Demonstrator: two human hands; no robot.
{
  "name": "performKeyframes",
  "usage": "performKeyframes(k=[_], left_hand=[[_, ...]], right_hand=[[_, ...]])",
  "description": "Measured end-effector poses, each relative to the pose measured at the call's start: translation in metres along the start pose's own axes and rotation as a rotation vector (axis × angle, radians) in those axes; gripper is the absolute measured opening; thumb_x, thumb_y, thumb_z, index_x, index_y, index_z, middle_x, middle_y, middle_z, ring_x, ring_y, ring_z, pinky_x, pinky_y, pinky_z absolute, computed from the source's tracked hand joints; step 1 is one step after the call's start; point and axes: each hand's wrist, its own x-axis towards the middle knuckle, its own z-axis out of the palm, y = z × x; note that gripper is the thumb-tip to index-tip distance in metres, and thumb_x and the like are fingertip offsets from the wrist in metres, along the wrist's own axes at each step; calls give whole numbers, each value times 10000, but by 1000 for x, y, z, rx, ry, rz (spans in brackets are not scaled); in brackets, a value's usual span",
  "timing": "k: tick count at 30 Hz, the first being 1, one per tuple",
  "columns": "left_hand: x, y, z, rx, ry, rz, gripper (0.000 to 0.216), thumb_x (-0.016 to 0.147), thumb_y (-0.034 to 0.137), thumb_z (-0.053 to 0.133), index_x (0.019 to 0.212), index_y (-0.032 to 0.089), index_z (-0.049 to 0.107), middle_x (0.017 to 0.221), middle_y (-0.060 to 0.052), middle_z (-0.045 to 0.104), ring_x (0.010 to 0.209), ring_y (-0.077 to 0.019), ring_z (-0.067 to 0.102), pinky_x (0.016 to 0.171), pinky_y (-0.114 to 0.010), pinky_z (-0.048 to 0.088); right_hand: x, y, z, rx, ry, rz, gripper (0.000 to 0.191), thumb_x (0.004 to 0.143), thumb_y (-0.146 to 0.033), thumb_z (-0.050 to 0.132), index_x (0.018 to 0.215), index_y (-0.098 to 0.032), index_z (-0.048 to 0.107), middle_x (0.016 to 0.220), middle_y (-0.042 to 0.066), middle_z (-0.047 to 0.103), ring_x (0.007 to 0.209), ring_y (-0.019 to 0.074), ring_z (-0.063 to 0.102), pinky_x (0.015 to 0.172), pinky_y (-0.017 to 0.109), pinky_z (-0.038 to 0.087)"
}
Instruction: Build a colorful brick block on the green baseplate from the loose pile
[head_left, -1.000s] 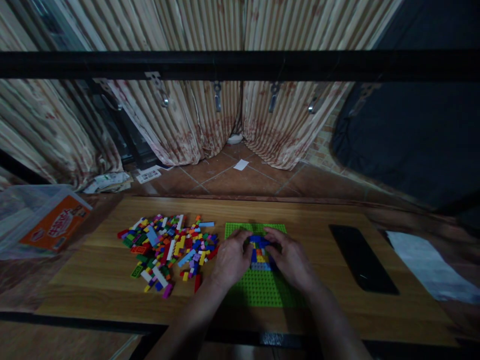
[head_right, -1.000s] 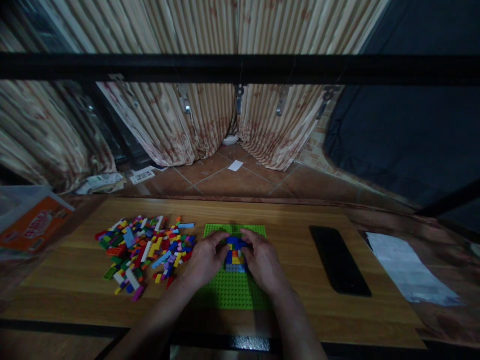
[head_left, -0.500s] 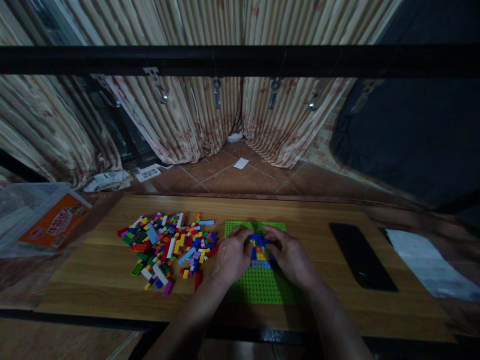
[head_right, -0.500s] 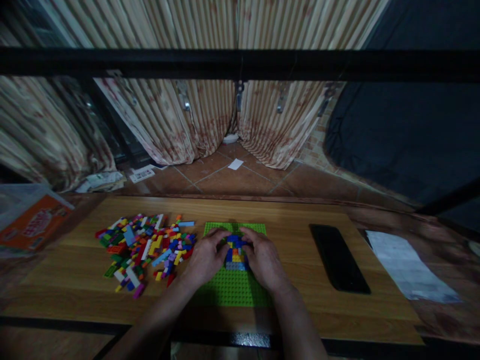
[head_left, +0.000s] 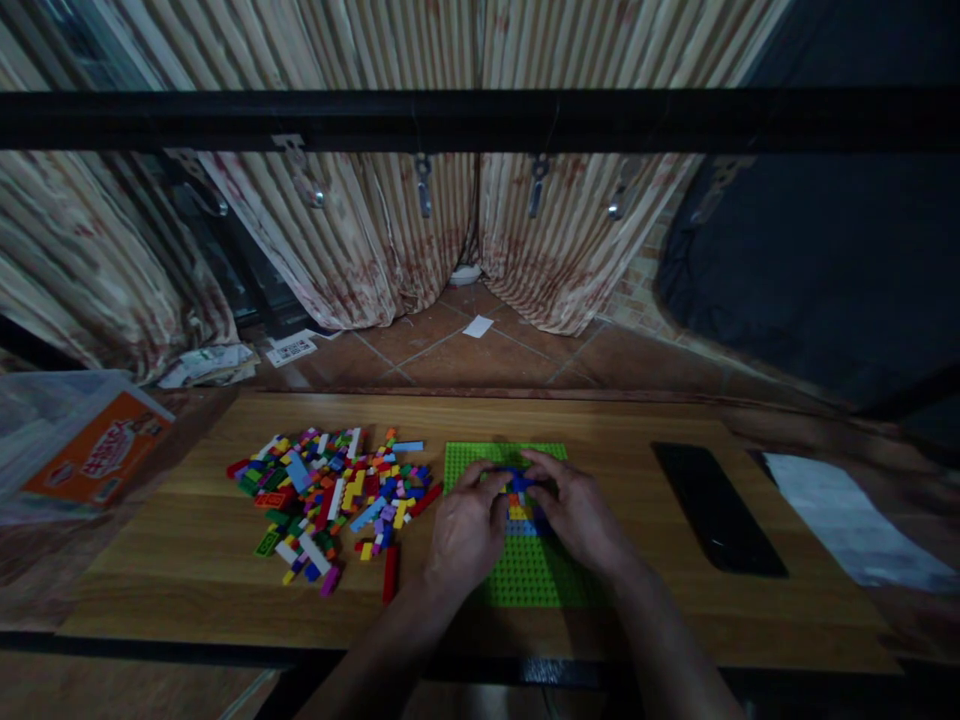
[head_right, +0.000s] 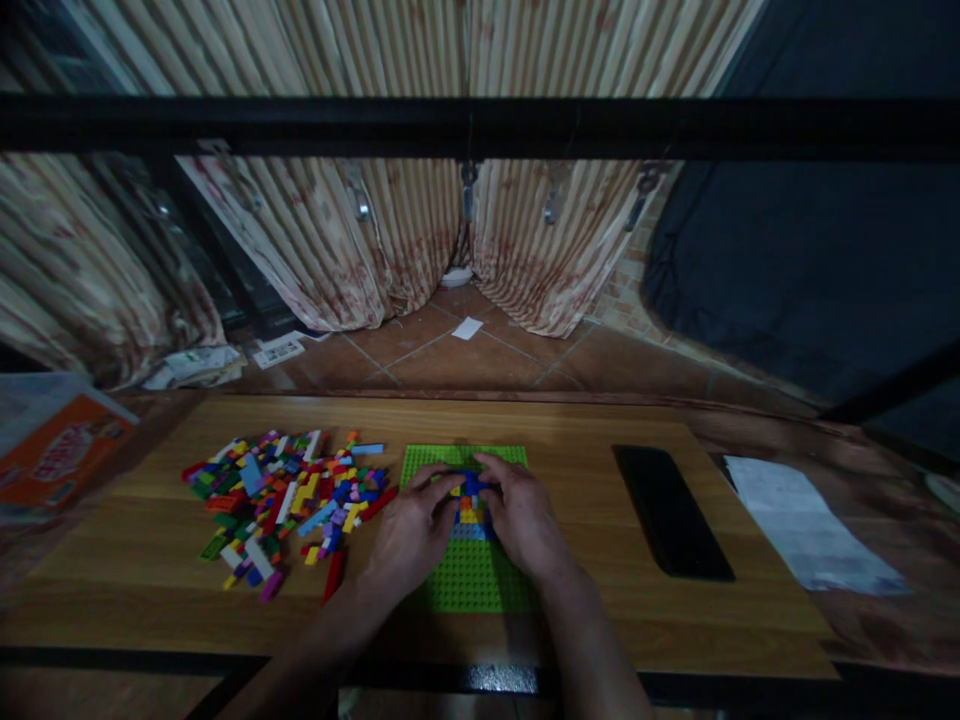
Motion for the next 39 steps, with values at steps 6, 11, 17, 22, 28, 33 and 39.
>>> performKeyframes(k=[6,11,17,22,28,33,39], left_hand=[[-9,2,8,262,-27,60,376,922,231,463,1284,256,564,1390,-93,504,1183,-266,556,992,-434,489],[-9,10,6,450,-99,89,417,912,159,422,1311,181,543,1399,-158,500,1151,-325,563,886,-471,524],[-6,17,7,511,-132,104,455,874,79,417,1294,198,543,1381,-124,529,1129,-277,573,889,-409,510],[-7,14,12,482,-106,118,442,885,67,385,1287,162,544,1363,-130,545,1151,-269,563,920,-401,500],[-9,5,18,362,-48,105,427,911,128,402,1322,167,513,1395,-118,515,1194,-277,539,1002,-429,461],[-5,3,13,215,34,24,403,944,220,395,1331,181,501,1377,-102,527,1245,-236,505,1055,-386,434],[-8,13,12,229,39,31,465,939,346,434,1372,182,473,1440,-126,465,1273,-303,453,1064,-502,394]], right_hand=[[0,-3,-1,-27,6,-11,462,787,-110,549,1219,-262,616,939,11,715,916,179,641,920,376,481],[2,-1,-1,-26,8,-13,420,791,-129,571,1185,-258,641,924,14,724,929,190,636,927,386,471],[2,4,0,18,26,-7,380,788,-164,599,1142,-279,678,897,18,726,908,189,647,920,388,474],[-2,7,2,110,69,-11,370,791,-216,610,1151,-273,676,924,26,723,922,190,648,931,400,480],[-1,20,-1,261,66,19,427,777,-305,656,1200,-254,638,999,34,729,998,207,645,960,426,478],[6,36,-9,396,306,125,403,802,-432,625,1122,-187,646,1063,98,723,976,236,669,924,454,506],[3,31,-2,66,235,87,457,839,-484,559,1163,-172,636,1156,130,678,1069,271,626,968,473,466]])
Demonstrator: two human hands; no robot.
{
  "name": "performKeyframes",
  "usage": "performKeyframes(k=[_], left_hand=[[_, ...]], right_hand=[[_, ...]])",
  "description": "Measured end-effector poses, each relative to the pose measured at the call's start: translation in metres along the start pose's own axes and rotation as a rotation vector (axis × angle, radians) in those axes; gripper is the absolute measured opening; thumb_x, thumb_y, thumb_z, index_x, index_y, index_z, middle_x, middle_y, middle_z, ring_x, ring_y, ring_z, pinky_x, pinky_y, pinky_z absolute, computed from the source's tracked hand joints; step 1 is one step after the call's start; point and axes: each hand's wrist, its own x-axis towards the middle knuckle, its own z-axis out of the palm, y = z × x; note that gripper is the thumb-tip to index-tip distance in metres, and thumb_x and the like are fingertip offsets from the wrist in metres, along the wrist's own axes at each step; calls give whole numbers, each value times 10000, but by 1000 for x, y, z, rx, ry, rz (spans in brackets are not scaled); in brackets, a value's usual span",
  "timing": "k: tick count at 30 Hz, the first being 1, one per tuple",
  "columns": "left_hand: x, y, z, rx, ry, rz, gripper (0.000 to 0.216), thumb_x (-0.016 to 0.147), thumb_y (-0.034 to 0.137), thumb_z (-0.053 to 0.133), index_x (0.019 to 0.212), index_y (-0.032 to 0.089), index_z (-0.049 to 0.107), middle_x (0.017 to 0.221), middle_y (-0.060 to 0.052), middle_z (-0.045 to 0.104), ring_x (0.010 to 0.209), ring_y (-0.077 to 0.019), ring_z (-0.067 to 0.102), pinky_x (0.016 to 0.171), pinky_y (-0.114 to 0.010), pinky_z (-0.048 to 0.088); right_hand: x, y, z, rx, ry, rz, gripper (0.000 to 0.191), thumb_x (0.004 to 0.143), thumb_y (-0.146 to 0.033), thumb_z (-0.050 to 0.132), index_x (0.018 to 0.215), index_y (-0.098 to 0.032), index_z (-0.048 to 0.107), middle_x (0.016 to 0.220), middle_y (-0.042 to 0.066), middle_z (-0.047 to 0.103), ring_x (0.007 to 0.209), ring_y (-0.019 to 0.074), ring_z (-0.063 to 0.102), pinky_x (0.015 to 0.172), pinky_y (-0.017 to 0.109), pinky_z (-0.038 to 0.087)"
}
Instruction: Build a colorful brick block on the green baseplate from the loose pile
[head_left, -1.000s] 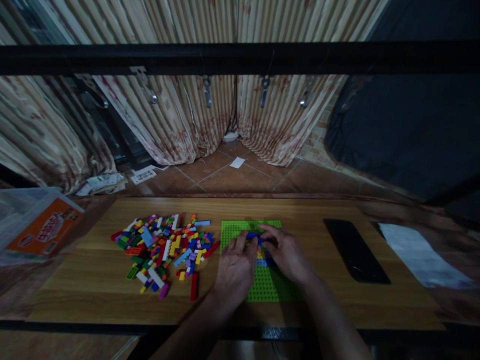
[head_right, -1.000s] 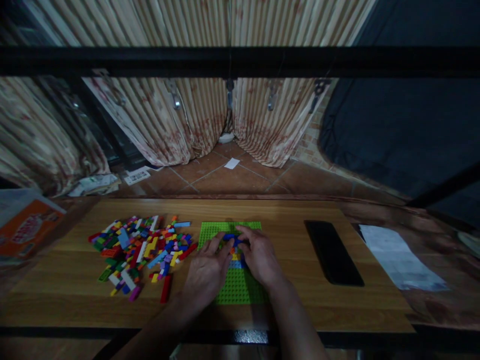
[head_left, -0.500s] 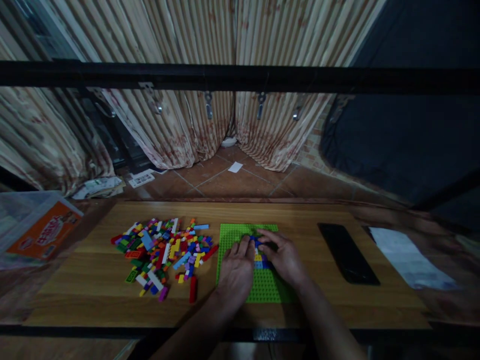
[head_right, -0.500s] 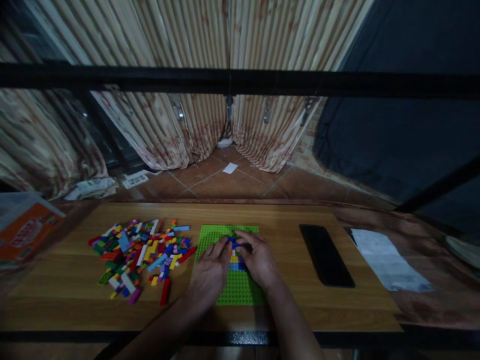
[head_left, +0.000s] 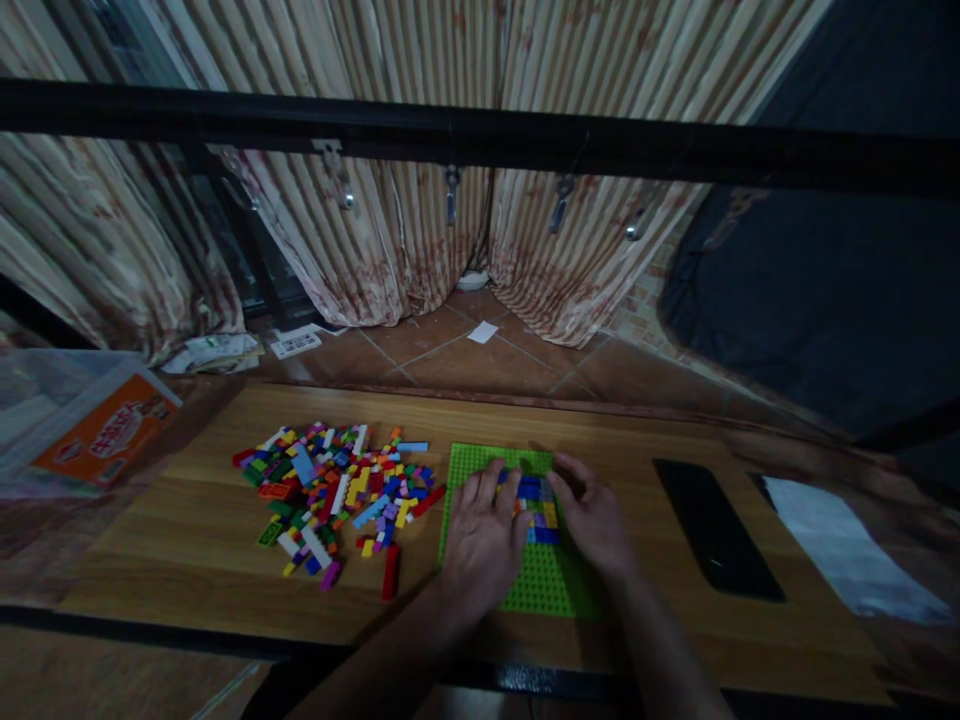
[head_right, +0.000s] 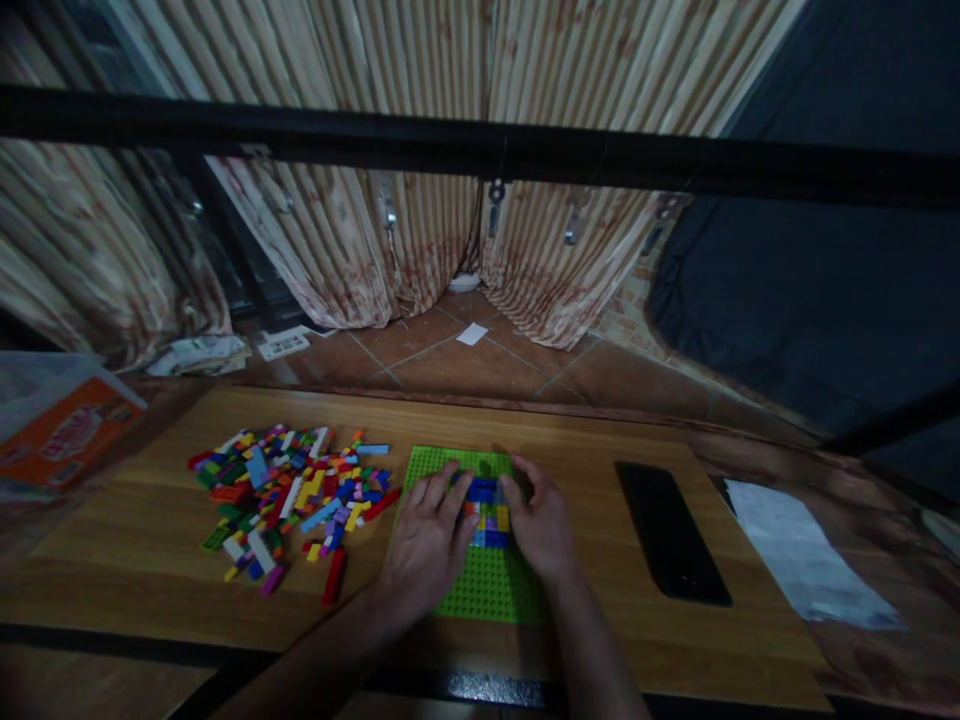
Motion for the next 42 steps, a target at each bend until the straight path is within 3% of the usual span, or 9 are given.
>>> performKeyframes(k=[7,13,19,28,33,37,42], left_hand=[[-10,2,17,57,-102,52,565,936,409,418,1453,188,362,1547,-76,329,1423,-298,264,1133,-589,260],[-12,5,14,65,-154,58,616,949,470,336,1479,157,310,1570,-69,269,1454,-272,200,1157,-588,210],[-12,8,12,39,-152,72,606,944,390,328,1483,116,290,1575,-97,247,1455,-284,190,1163,-602,172],[-13,6,12,-81,-88,66,591,917,355,380,1459,126,321,1537,-102,343,1420,-281,263,1145,-603,232],[-10,3,10,-146,-48,71,588,904,442,427,1408,141,393,1491,-120,408,1378,-290,323,1129,-573,278],[-3,-3,1,-184,-29,95,545,894,495,449,1302,138,500,1354,-120,539,1252,-293,459,1068,-515,379],[7,-13,-5,-245,8,55,434,890,438,487,1210,159,576,1216,-94,632,1098,-259,570,987,-438,467]], right_hand=[[-5,-5,17,-321,-32,-133,486,884,-462,455,1225,-147,600,1222,149,609,1164,300,519,1013,499,409],[-7,8,22,-328,-12,-120,496,872,-527,412,1155,-188,638,1233,139,590,1171,302,514,1023,513,394],[-7,14,25,-298,-11,-98,513,848,-584,408,1137,-238,654,1280,114,564,1219,298,495,1051,518,369],[-6,18,23,-317,-70,-83,568,840,-624,375,1135,-234,663,1302,118,558,1249,316,485,1075,544,338],[-4,27,20,-343,-79,-90,524,835,-594,392,1087,-239,683,1267,107,582,1240,320,492,1084,538,331],[-1,27,16,-331,-115,-48,526,810,-596,431,1065,-212,685,1239,116,597,1182,332,537,1053,533,376],[3,23,14,-347,-118,-53,538,798,-607,425,1025,-198,691,1210,128,618,1139,348,568,1023,531,407]])
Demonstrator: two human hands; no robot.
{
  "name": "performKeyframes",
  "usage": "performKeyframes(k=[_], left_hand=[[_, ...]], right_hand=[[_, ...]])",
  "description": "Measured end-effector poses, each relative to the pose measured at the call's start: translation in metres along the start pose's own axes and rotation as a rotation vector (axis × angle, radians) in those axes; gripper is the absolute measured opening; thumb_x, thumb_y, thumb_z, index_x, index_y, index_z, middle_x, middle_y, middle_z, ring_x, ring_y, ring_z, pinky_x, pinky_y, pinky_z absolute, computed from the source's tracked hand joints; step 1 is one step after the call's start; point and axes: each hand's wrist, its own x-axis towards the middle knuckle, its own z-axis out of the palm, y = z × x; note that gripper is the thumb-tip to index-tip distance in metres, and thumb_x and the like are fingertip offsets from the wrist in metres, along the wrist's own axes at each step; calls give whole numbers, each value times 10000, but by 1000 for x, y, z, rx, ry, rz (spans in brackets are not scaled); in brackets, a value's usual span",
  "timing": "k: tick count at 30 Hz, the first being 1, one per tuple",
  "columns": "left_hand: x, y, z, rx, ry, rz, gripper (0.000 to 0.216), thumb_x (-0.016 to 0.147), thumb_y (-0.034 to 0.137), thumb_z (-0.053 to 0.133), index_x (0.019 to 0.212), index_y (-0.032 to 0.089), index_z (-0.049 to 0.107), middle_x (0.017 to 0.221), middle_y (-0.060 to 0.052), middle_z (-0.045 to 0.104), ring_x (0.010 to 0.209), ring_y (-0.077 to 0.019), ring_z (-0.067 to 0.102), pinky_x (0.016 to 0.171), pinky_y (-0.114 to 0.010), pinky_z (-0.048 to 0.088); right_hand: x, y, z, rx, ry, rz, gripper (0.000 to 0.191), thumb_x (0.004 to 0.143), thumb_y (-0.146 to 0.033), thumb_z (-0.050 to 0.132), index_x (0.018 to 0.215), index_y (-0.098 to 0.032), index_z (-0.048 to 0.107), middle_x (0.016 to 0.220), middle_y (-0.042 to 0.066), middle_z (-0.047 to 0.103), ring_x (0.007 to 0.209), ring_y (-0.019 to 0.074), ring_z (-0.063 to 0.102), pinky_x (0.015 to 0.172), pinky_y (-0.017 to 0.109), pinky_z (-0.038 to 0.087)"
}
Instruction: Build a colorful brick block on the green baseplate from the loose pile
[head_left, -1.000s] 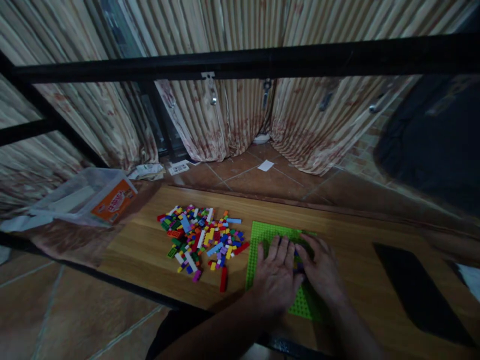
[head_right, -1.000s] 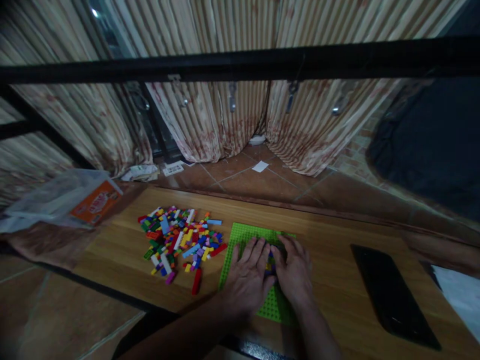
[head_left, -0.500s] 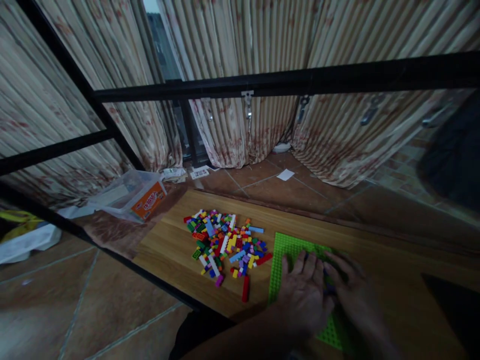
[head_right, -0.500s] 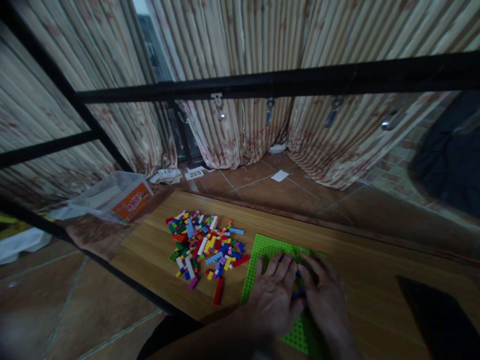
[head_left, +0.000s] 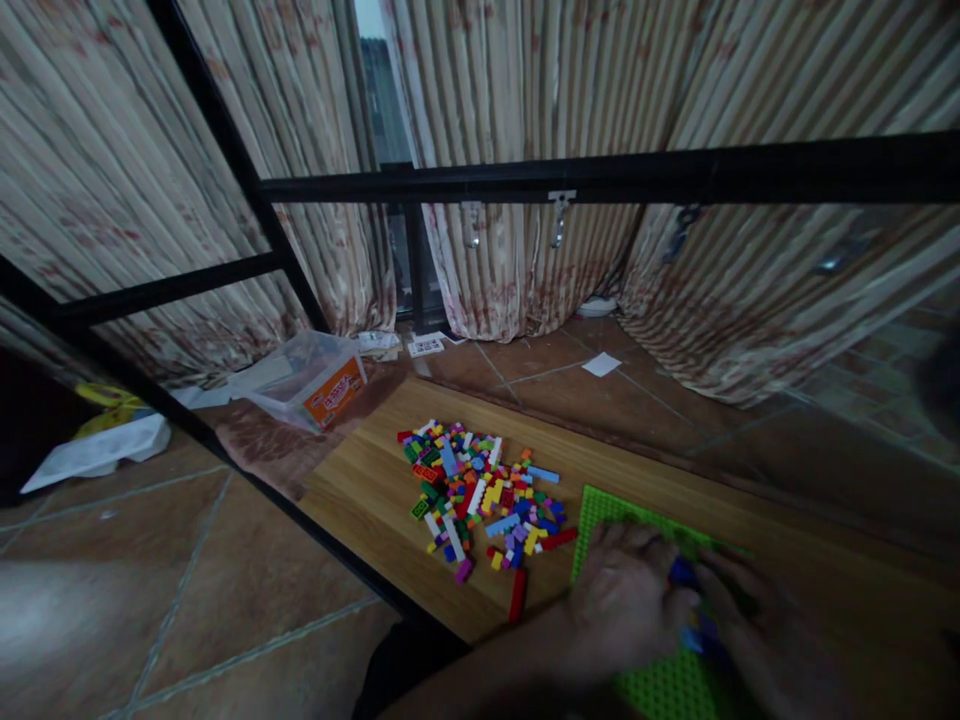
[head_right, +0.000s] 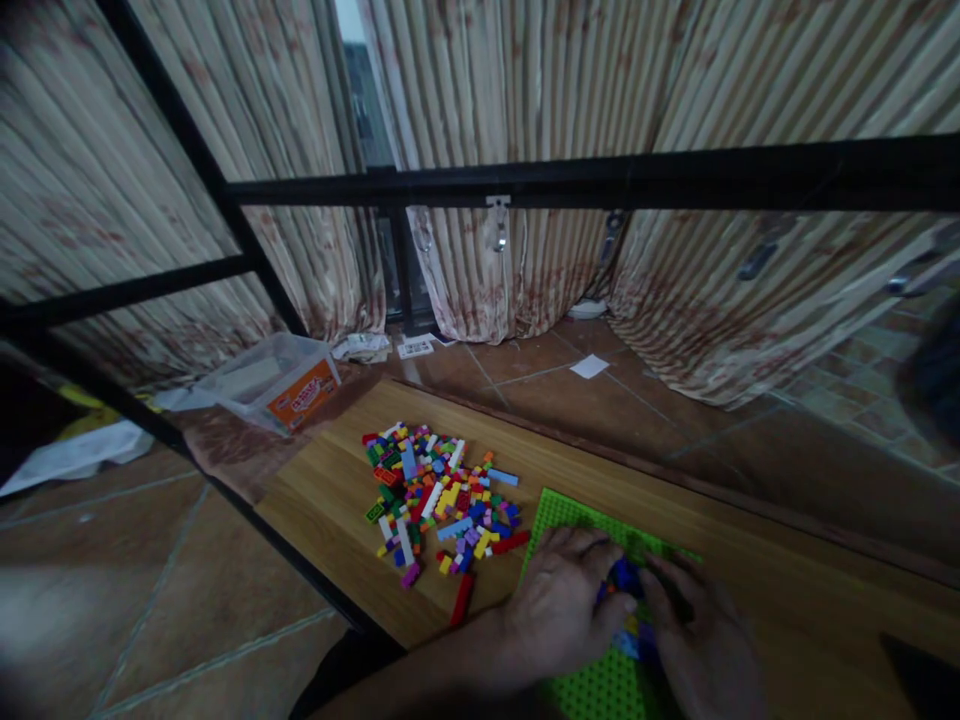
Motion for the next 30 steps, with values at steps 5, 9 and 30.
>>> performKeyframes(k=[5,9,30], left_hand=[[12,-15,-15,-56,80,-44,336,889,314,485,1159,171,624,1097,-69,689,1045,-227,612,998,-394,476],[22,-36,-40,-107,247,-134,338,871,241,500,1166,149,638,1136,-84,686,1056,-212,622,999,-354,480],[-71,-175,-186,83,489,-1045,626,749,125,569,1364,114,451,1119,-115,704,1041,-243,652,805,-285,484]], right_hand=[[2,-2,0,-65,-13,-22,534,810,-590,409,1037,-188,677,1154,134,645,1061,332,610,977,507,450],[2,-8,1,-89,3,-8,569,809,-604,387,1031,-173,684,1146,148,648,1064,340,607,968,512,456],[11,-1,13,-124,53,-51,510,791,-591,431,1012,-205,681,995,127,693,887,342,655,822,525,513]])
